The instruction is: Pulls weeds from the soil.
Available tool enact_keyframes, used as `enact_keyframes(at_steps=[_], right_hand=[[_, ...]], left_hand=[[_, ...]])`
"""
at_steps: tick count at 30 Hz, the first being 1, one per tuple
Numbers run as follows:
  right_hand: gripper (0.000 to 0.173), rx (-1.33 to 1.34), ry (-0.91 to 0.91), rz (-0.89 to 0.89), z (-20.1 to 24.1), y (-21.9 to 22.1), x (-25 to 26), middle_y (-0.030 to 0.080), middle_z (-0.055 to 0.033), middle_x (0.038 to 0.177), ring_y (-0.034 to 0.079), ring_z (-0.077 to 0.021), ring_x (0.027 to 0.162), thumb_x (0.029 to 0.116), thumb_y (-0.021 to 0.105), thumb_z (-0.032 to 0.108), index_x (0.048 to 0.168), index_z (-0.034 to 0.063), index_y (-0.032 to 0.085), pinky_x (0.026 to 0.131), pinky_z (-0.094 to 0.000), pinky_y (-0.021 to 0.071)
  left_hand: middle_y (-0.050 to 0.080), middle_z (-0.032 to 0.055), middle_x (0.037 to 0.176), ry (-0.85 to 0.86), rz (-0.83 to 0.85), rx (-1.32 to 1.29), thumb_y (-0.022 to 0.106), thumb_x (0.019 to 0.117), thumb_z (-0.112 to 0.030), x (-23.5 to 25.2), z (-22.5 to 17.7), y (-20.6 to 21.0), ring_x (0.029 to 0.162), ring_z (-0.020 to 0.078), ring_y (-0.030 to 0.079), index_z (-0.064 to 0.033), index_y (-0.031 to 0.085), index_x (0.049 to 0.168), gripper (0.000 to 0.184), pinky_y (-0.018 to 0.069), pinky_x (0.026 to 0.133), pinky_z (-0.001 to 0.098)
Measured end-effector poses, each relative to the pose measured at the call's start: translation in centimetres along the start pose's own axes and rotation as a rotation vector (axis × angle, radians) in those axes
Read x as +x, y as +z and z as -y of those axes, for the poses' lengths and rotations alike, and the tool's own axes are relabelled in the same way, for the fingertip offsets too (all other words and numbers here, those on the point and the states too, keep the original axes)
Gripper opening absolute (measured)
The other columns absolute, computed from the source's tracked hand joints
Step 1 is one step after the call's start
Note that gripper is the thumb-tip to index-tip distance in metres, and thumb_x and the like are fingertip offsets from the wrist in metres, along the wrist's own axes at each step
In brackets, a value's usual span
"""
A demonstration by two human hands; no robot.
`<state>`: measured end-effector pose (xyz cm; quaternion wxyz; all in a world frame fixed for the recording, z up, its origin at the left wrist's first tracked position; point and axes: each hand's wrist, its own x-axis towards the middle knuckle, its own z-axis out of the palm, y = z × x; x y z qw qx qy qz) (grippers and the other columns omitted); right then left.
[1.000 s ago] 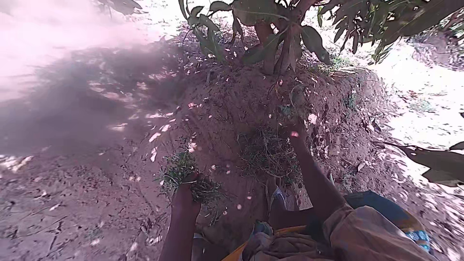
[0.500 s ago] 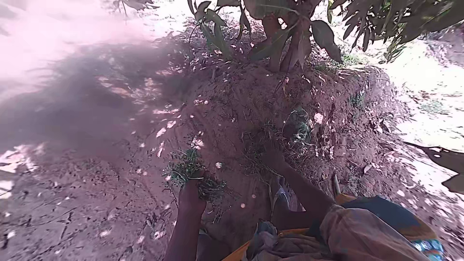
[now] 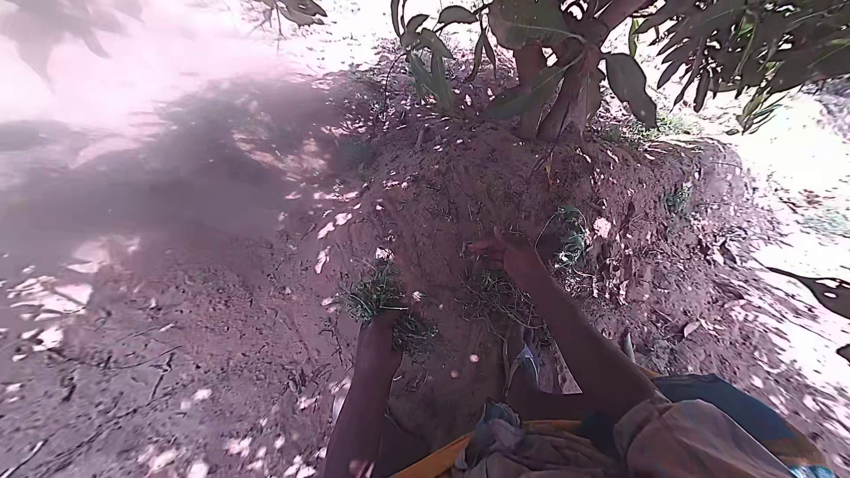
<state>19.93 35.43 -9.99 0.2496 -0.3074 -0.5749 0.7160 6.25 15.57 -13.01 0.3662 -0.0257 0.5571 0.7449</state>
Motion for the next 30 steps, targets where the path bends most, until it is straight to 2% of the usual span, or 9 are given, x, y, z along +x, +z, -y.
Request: enact_keyframes(at_steps=[5,7,14,17,18,21,22,27,30], right_hand=[[0.039,-0.070,0.093,0.317,-1.9,3.6,-1.5,0.074,-0.0041,0.090,0.069,-0.0075,0.073,0.1110,0.032,0.017,0.101,-0.0029,0.064,0.073,-0.0246,0.0575],[0.036,-0.095,0.115,0.398,-3.0,4.5,-1.9,0.073,-0.0011,0.088,0.067,-0.0057,0.071,0.1102,0.035,0.015,0.102,-0.0023,0.065,0.071,-0.0236,0.0573],[0.032,-0.211,0.164,0.506,-2.6,5.5,-2.6,0.070,0.0053,0.082,0.061,0.0010,0.063,0.1090,0.040,0.011,0.098,-0.0003,0.067,0.064,-0.0174,0.0525],[0.031,-0.541,0.211,0.568,-1.8,4.0,-1.7,0.061,0.0099,0.074,0.052,0.0049,0.060,0.1084,0.044,0.016,0.088,0.0048,0.064,0.061,-0.0142,0.0455],[0.031,-0.721,0.238,0.573,-1.7,3.2,-1.2,0.060,0.0058,0.075,0.053,0.0014,0.062,0.1081,0.047,0.020,0.089,0.0032,0.064,0.063,-0.0175,0.0461],[0.045,-1.149,0.415,0.451,-1.5,0.5,0.5,0.065,-0.0243,0.109,0.062,-0.0315,0.098,0.1090,0.049,0.032,0.114,-0.0084,0.066,0.093,-0.0504,0.0469],[0.047,-1.213,0.448,0.365,-1.4,-0.6,0.9,0.064,-0.0284,0.117,0.061,-0.0382,0.108,0.1083,0.049,0.034,0.118,-0.0091,0.065,0.099,-0.0564,0.0433],[0.041,-1.243,0.207,-0.183,0.1,-5.3,1.0,0.064,-0.0294,0.125,0.059,-0.0458,0.120,0.1086,0.050,0.030,0.121,-0.0050,0.067,0.102,-0.0631,0.0424],[0.037,-1.223,0.055,-0.295,1.3,-5.4,1.2,0.058,-0.0259,0.135,0.055,-0.0430,0.127,0.1081,0.049,0.024,0.126,-0.0040,0.065,0.107,-0.0596,0.0402]], left_hand=[[0.065,0.0058,0.072,-0.070,-0.030,-0.020,0.043,0.1026,0.000,-0.2,-0.8,0.3,0.062,0.0144,0.066,-0.0007,0.058,0.103,0.015,0.0585,0.059,0.0290],[0.068,0.0082,0.084,-0.114,-0.033,0.023,0.042,0.1035,-0.002,-0.5,-1.0,0.2,0.073,0.0155,0.068,-0.0010,0.057,0.107,0.016,0.0580,0.065,0.0299],[0.069,0.0039,0.085,-0.016,0.036,0.161,0.052,0.0936,0.010,-1.2,-0.9,0.3,0.078,0.0099,0.068,-0.0020,0.057,0.106,0.018,0.0578,0.071,0.0258],[0.067,0.0050,0.082,0.004,-0.031,0.082,0.049,0.0990,0.005,-0.5,-1.0,0.0,0.073,0.0118,0.067,-0.0010,0.057,0.107,0.013,0.0579,0.068,0.0265],[0.066,0.0055,0.080,0.002,-0.053,0.024,0.046,0.1013,0.003,-0.1,-1.0,-0.3,0.070,0.0129,0.067,-0.0016,0.056,0.107,0.012,0.0580,0.067,0.0271],[0.064,0.0055,0.075,-0.006,-0.126,-0.085,0.045,0.1041,-0.002,0.6,-1.0,-0.7,0.065,0.0138,0.066,-0.0024,0.056,0.103,0.011,0.0592,0.064,0.0285],[0.064,0.0052,0.076,0.003,-0.128,-0.086,0.044,0.1045,-0.002,0.7,-1.0,-0.8,0.065,0.0133,0.066,-0.0022,0.056,0.105,0.012,0.0592,0.064,0.0283],[0.066,0.0033,0.082,0.036,-0.066,0.030,0.045,0.1026,0.001,0.6,-0.1,-0.8,0.067,0.0111,0.067,-0.0033,0.055,0.120,0.021,0.0585,0.063,0.0261],[0.065,0.0014,0.082,0.005,-0.094,0.014,0.043,0.1034,-0.001,0.8,0.2,-0.6,0.065,0.0093,0.065,-0.0047,0.056,0.118,0.020,0.0579,0.060,0.0243]])
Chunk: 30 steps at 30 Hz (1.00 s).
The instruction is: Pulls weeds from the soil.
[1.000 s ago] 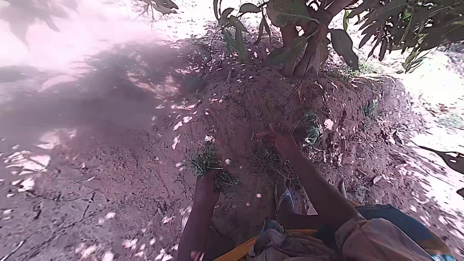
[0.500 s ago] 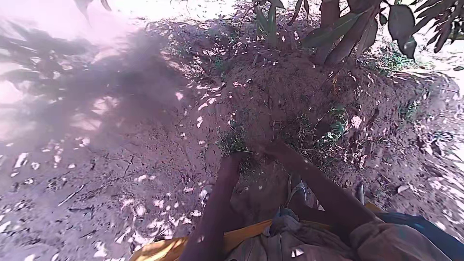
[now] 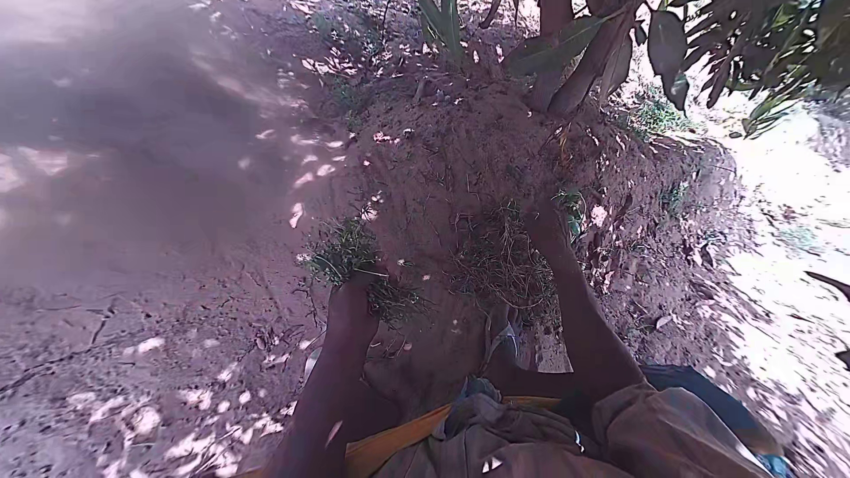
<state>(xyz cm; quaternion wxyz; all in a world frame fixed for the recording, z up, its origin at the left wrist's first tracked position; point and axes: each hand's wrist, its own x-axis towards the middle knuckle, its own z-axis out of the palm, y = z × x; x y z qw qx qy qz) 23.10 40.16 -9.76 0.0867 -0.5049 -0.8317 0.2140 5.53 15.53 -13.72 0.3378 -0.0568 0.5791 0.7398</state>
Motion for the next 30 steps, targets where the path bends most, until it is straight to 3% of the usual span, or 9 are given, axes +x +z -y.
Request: enact_keyframes(at_steps=[5,7,10,12,16,20,23,27,30], right_hand=[[0.030,0.024,-0.255,0.480,2.6,3.6,-1.9,0.066,-0.0257,0.118,0.063,-0.0393,0.113,0.1071,0.053,0.018,0.119,-0.0047,0.068,0.098,-0.0562,0.0468],[0.034,-0.125,-0.266,0.682,3.6,6.2,-3.0,0.057,-0.0236,0.141,0.052,-0.0375,0.134,0.1056,0.053,0.018,0.131,-0.0019,0.064,0.112,-0.0539,0.0384],[0.052,-0.335,-0.210,0.757,2.6,9.9,-4.4,0.019,-0.0166,0.169,0.013,-0.0410,0.156,0.1024,0.056,0.020,0.152,0.0080,0.048,0.121,-0.0634,0.0127],[0.053,-0.358,-0.143,0.685,0.9,10.6,-4.0,0.018,-0.0171,0.170,0.010,-0.0424,0.156,0.1030,0.052,0.018,0.154,0.0089,0.045,0.121,-0.0660,0.0087],[0.035,-0.013,0.054,0.251,-1.0,7.0,-0.5,0.062,-0.0254,0.133,0.057,-0.0401,0.126,0.1073,0.049,0.019,0.131,-0.0024,0.063,0.108,-0.0563,0.0418],[0.030,0.577,0.116,-0.022,-2.4,3.2,1.3,0.067,-0.0234,0.110,0.063,-0.0283,0.098,0.1063,0.054,0.016,0.117,-0.0076,0.067,0.090,-0.0471,0.0491],[0.029,0.695,0.119,-0.079,-1.7,1.8,0.9,0.064,-0.0183,0.126,0.060,-0.0216,0.111,0.1060,0.055,0.015,0.125,-0.0038,0.065,0.096,-0.0411,0.0468],[0.033,0.512,0.075,-0.062,-2.3,0.9,1.1,0.032,-0.0254,0.161,0.031,-0.0376,0.150,0.1051,0.054,0.014,0.133,0.0001,0.062,0.118,-0.0520,0.0314],[0.031,0.446,-0.003,-0.163,-1.6,-0.1,0.8,0.051,-0.0267,0.147,0.044,-0.0369,0.141,0.1049,0.052,0.011,0.129,-0.0039,0.064,0.116,-0.0497,0.0345]], left_hand=[[0.064,0.0010,0.070,-0.029,-0.024,-0.021,0.046,0.1034,-0.002,-0.4,-0.3,0.4,0.060,0.0097,0.065,-0.0044,0.057,0.104,0.011,0.0580,0.058,0.0241],[0.064,0.0010,0.069,-0.038,-0.027,-0.013,0.043,0.1039,-0.002,-0.4,-0.4,0.3,0.059,0.0093,0.065,-0.0035,0.057,0.105,0.014,0.0574,0.057,0.0235],[0.063,0.0029,0.070,-0.064,-0.062,-0.006,0.045,0.1043,-0.004,-0.5,-0.5,0.4,0.058,0.0107,0.064,-0.0031,0.056,0.104,0.011,0.0570,0.056,0.0243],[0.063,0.0031,0.071,-0.068,-0.069,-0.003,0.046,0.1038,-0.004,-0.4,-0.5,0.3,0.059,0.0109,0.064,-0.0027,0.056,0.106,0.010,0.0573,0.057,0.0248],[0.063,0.0024,0.070,-0.067,-0.069,-0.003,0.046,0.1038,-0.004,-0.3,-0.5,0.1,0.058,0.0103,0.064,-0.0028,0.058,0.104,0.011,0.0566,0.055,0.0239],[0.064,0.0015,0.070,-0.052,-0.037,0.008,0.047,0.1036,-0.004,0.0,-0.3,-0.1,0.058,0.0102,0.064,-0.0034,0.058,0.105,0.011,0.0572,0.056,0.0244],[0.064,0.0006,0.071,-0.044,-0.003,0.031,0.047,0.1042,-0.006,-0.3,-0.2,-0.3,0.060,0.0095,0.065,-0.0040,0.059,0.106,0.011,0.0575,0.057,0.0241],[0.065,0.0001,0.071,-0.038,-0.005,0.050,0.049,0.1044,-0.008,-0.7,-0.4,0.0,0.060,0.0092,0.065,-0.0053,0.060,0.103,0.011,0.0571,0.056,0.0238],[0.065,0.0006,0.072,-0.039,0.016,0.042,0.048,0.1046,-0.008,-0.5,-0.2,-0.1,0.061,0.0099,0.065,-0.0053,0.059,0.115,0.015,0.0569,0.057,0.0237]])
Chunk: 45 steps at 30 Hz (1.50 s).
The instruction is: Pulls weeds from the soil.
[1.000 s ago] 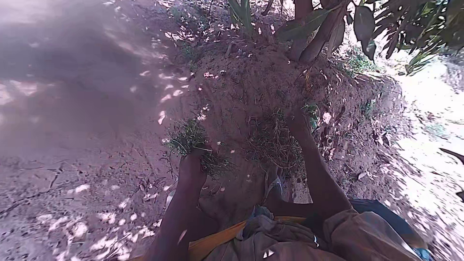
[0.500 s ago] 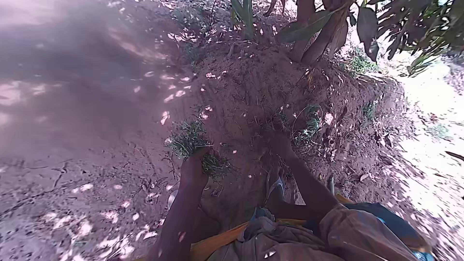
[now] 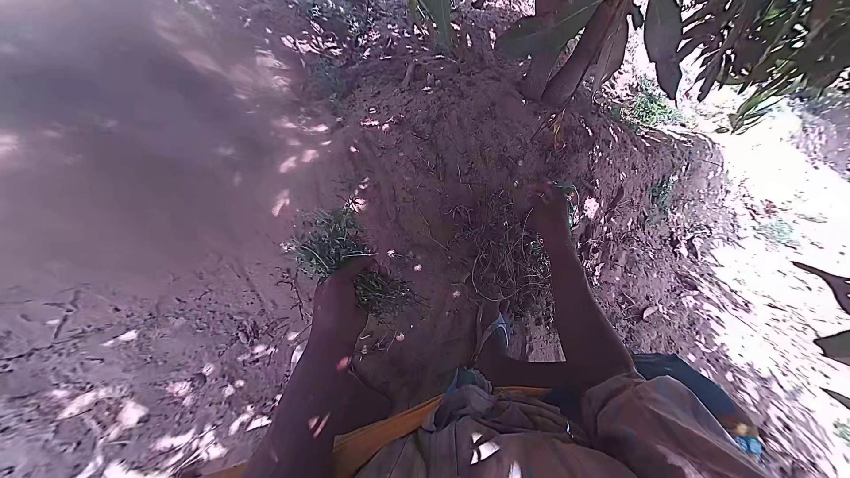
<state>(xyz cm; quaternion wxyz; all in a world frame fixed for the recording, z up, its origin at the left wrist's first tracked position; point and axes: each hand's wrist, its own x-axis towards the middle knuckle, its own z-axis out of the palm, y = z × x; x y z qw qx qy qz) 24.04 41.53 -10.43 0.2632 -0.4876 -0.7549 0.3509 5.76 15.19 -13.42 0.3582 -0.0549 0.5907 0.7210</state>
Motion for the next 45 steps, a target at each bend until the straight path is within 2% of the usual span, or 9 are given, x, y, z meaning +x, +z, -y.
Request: enact_keyframes(at_steps=[3,9,12,16,29,33,35,37,45], right_hand=[[0.028,0.071,-0.032,0.175,1.7,0.8,-0.5,0.069,-0.0184,0.118,0.067,-0.0222,0.104,0.1062,0.053,0.016,0.122,-0.0031,0.066,0.092,-0.0394,0.0534],[0.029,-0.345,0.075,1.094,0.2,7.9,-4.7,0.066,-0.0181,0.101,0.065,-0.0215,0.081,0.1070,0.051,0.016,0.125,-0.0054,0.058,0.077,-0.0387,0.0540],[0.033,-0.636,0.136,1.210,-2.4,10.2,-8.2,0.066,-0.0266,0.118,0.065,-0.0395,0.103,0.0989,0.063,0.014,0.125,-0.0049,0.063,0.089,-0.0598,0.0493],[0.039,-0.928,0.115,1.350,-3.4,11.0,-10.7,0.057,-0.0288,0.136,0.055,-0.0449,0.126,0.1018,0.059,0.012,0.136,-0.0065,0.055,0.102,-0.0642,0.0417],[0.050,-0.912,0.083,1.250,-4.9,11.8,-13.4,0.043,-0.0326,0.151,0.038,-0.0472,0.143,0.1046,0.053,0.016,0.146,-0.0114,0.044,0.115,-0.0633,0.0292],[0.037,-0.825,0.019,1.400,-3.0,11.9,-10.7,0.058,-0.0315,0.133,0.055,-0.0449,0.124,0.1015,0.058,0.012,0.131,-0.0105,0.058,0.103,-0.0619,0.0409],[0.022,-0.533,0.004,1.299,-3.4,12.3,-8.7,0.065,-0.0221,0.104,0.060,-0.0279,0.090,0.1006,0.060,0.010,0.113,-0.0076,0.065,0.084,-0.0447,0.0481],[0.016,-0.260,0.049,1.135,-1.9,11.8,-7.2,0.060,-0.0134,0.091,0.053,-0.0145,0.076,0.1024,0.059,0.008,0.107,-0.0067,0.064,0.073,-0.0310,0.0465],[0.007,0.393,0.252,0.915,4.2,8.8,-7.2,0.066,-0.0019,0.078,0.065,-0.0052,0.069,0.1004,0.055,-0.003,0.099,-0.0052,0.062,0.068,-0.0204,0.0558]], left_hand=[[0.065,0.0001,0.074,0.001,0.015,-0.006,0.048,0.1042,-0.008,0.3,0.3,0.0,0.061,0.0096,0.066,-0.0066,0.059,0.114,0.015,0.0574,0.057,0.0238],[0.062,-0.0064,0.074,0.005,0.010,0.037,0.047,0.1042,-0.012,-0.3,-0.1,-0.1,0.065,0.0051,0.064,-0.0130,0.059,0.108,0.013,0.0575,0.063,0.0217],[0.064,-0.0076,0.072,0.019,0.020,0.038,0.047,0.1038,-0.011,0.0,0.0,-0.3,0.063,0.0043,0.065,-0.0156,0.060,0.102,0.014,0.0575,0.060,0.0203],[0.062,-0.0077,0.073,0.023,0.045,0.021,0.050,0.1025,-0.012,0.4,0.1,-0.7,0.066,0.0054,0.065,-0.0169,0.059,0.105,0.011,0.0580,0.064,0.0224],[0.063,-0.0053,0.072,0.032,0.054,-0.034,0.050,0.1015,-0.009,0.4,0.0,-0.6,0.064,0.0078,0.066,-0.0141,0.060,0.102,0.011,0.0587,0.065,0.0240],[0.062,-0.0044,0.072,0.002,0.028,-0.051,0.050,0.1014,-0.008,0.3,-0.1,-0.5,0.064,0.0075,0.065,-0.0133,0.060,0.104,0.011,0.0584,0.064,0.0236],[0.063,-0.0032,0.073,-0.022,-0.004,-0.047,0.050,0.1006,-0.007,0.4,0.1,-0.4,0.063,0.0079,0.065,-0.0124,0.060,0.104,0.011,0.0582,0.062,0.0236],[0.064,-0.0023,0.071,-0.026,-0.032,-0.025,0.051,0.0999,-0.006,0.5,0.1,-0.4,0.061,0.0088,0.065,-0.0113,0.060,0.103,0.011,0.0575,0.059,0.0241],[0.064,0.0033,0.093,-0.089,-0.020,0.162,0.058,0.0999,-0.006,-1.1,-0.9,0.4,0.078,0.0108,0.063,-0.0058,0.060,0.116,0.016,0.0542,0.071,0.0279]])
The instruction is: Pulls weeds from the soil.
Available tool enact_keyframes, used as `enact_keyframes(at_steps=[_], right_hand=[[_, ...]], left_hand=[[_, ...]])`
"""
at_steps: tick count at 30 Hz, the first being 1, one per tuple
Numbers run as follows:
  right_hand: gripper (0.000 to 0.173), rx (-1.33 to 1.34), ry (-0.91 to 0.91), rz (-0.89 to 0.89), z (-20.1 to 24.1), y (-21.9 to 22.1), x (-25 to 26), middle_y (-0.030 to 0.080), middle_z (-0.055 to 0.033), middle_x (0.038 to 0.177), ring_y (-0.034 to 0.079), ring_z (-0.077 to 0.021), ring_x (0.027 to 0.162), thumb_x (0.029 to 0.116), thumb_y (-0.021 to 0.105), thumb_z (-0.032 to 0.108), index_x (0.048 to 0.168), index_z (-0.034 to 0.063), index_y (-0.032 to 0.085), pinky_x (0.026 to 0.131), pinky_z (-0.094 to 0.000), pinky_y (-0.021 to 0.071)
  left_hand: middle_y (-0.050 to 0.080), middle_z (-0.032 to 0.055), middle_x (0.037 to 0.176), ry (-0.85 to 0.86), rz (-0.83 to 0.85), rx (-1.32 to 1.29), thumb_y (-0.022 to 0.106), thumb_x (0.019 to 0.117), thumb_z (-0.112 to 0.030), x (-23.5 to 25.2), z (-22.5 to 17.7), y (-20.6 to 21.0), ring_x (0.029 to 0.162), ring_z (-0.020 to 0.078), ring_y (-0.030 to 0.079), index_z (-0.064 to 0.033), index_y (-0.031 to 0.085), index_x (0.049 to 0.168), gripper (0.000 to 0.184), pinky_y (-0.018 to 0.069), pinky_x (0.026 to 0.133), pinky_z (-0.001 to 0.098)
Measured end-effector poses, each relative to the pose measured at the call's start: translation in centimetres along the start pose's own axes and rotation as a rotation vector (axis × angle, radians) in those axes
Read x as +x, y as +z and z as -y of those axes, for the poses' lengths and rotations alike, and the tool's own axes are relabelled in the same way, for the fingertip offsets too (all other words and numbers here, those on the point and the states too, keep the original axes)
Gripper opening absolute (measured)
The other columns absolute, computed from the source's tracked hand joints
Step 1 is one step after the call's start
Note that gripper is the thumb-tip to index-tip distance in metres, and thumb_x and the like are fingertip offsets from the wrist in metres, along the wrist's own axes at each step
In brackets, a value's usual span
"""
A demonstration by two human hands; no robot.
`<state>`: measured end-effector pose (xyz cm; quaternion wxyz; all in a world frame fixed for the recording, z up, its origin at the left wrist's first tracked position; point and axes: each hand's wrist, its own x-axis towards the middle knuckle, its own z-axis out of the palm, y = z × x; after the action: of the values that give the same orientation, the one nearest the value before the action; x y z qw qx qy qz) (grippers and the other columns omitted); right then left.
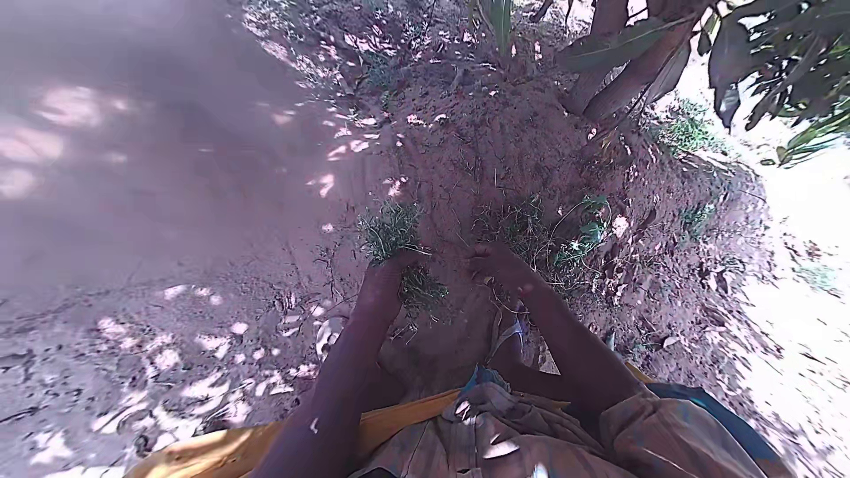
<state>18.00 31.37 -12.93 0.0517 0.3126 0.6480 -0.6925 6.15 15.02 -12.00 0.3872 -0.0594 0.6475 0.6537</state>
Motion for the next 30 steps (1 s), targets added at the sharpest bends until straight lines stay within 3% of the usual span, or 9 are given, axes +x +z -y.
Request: enact_keyframes(at_steps=[5,9,12,14,16,20,23,25,30], right_hand=[[0.010,-0.064,-0.023,-0.119,0.6,1.9,-0.3,0.062,-0.0076,0.083,0.059,-0.0064,0.070,0.1015,0.055,-0.002,0.106,-0.0095,0.061,0.069,-0.0208,0.0511],[0.010,-0.143,-0.063,-0.016,1.2,3.6,-1.0,0.059,-0.0048,0.079,0.056,-0.0035,0.069,0.1003,0.055,-0.003,0.101,-0.0099,0.062,0.068,-0.0181,0.0495],[0.018,-0.464,-0.068,0.079,0.1,4.2,-0.3,0.061,-0.0093,0.086,0.052,-0.0070,0.073,0.1029,0.055,0.005,0.105,-0.0091,0.065,0.070,-0.0220,0.0450],[0.025,-0.778,0.033,0.100,-1.2,3.4,0.4,0.064,-0.0191,0.105,0.059,-0.0229,0.094,0.1048,0.051,0.011,0.114,-0.0071,0.065,0.087,-0.0381,0.0452],[0.034,-0.944,0.219,0.073,-2.3,2.1,0.9,0.058,-0.0264,0.136,0.054,-0.0366,0.129,0.1059,0.046,0.014,0.131,-0.0059,0.059,0.108,-0.0526,0.0391],[0.025,-0.717,0.148,-0.167,-2.5,-1.2,1.5,0.065,-0.0201,0.112,0.061,-0.0271,0.101,0.1038,0.052,0.012,0.116,-0.0053,0.065,0.092,-0.0446,0.0469],[0.020,-0.383,0.073,-0.268,-1.4,-1.8,1.5,0.065,-0.0181,0.105,0.060,-0.0198,0.091,0.1023,0.057,0.008,0.114,-0.0068,0.065,0.086,-0.0361,0.0493],[0.017,-0.205,0.034,-0.278,-0.8,-1.1,1.2,0.065,-0.0152,0.100,0.061,-0.0135,0.084,0.1014,0.058,0.004,0.112,-0.0079,0.064,0.080,-0.0282,0.0522],[0.012,-0.008,0.004,-0.141,0.2,2.1,-0.2,0.061,-0.0086,0.090,0.060,-0.0069,0.076,0.1017,0.055,-0.001,0.107,-0.0100,0.061,0.073,-0.0210,0.0528]], left_hand=[[0.067,0.0035,0.087,0.040,0.108,0.090,0.058,0.0980,0.000,-0.5,0.3,0.2,0.073,0.0110,0.066,-0.0031,0.060,0.112,0.015,0.0567,0.068,0.0263],[0.070,0.0041,0.098,0.097,0.104,0.108,0.059,0.0967,0.001,-0.1,0.7,0.1,0.085,0.0107,0.068,-0.0030,0.061,0.116,0.019,0.0566,0.076,0.0277],[0.064,0.0004,0.095,0.136,0.025,0.125,0.061,0.0951,0.002,-0.4,0.3,0.3,0.082,0.0059,0.063,-0.0046,0.059,0.116,0.022,0.0542,0.074,0.0250],[0.066,0.0001,0.092,0.168,-0.039,0.073,0.061,0.0947,0.003,0.0,0.4,0.1,0.079,0.0058,0.065,-0.0049,0.059,0.114,0.021,0.0551,0.072,0.0241],[0.067,0.0032,0.101,0.190,-0.100,0.037,0.063,0.0942,0.001,0.5,0.5,-0.3,0.087,0.0077,0.066,-0.0034,0.059,0.120,0.027,0.0557,0.078,0.0268],[0.061,0.0076,0.117,0.204,-0.165,0.006,0.065,0.0948,-0.002,1.2,0.4,-0.6,0.100,0.0099,0.060,-0.0019,0.054,0.131,0.038,0.0516,0.086,0.0302],[0.071,0.0033,0.095,0.182,-0.099,-0.017,0.060,0.0976,-0.001,1.1,0.5,-0.4,0.083,0.0087,0.068,-0.0021,0.059,0.117,0.020,0.0567,0.074,0.0261],[0.072,0.0045,0.084,0.128,-0.006,-0.028,0.055,0.1004,0.000,0.9,0.4,-0.1,0.074,0.0114,0.070,0.0004,0.060,0.112,0.013,0.0586,0.069,0.0261],[0.072,0.0072,0.096,0.067,0.148,0.044,0.055,0.0983,0.005,0.1,0.9,0.5,0.084,0.0143,0.071,0.0015,0.061,0.113,0.017,0.0592,0.076,0.0274]])
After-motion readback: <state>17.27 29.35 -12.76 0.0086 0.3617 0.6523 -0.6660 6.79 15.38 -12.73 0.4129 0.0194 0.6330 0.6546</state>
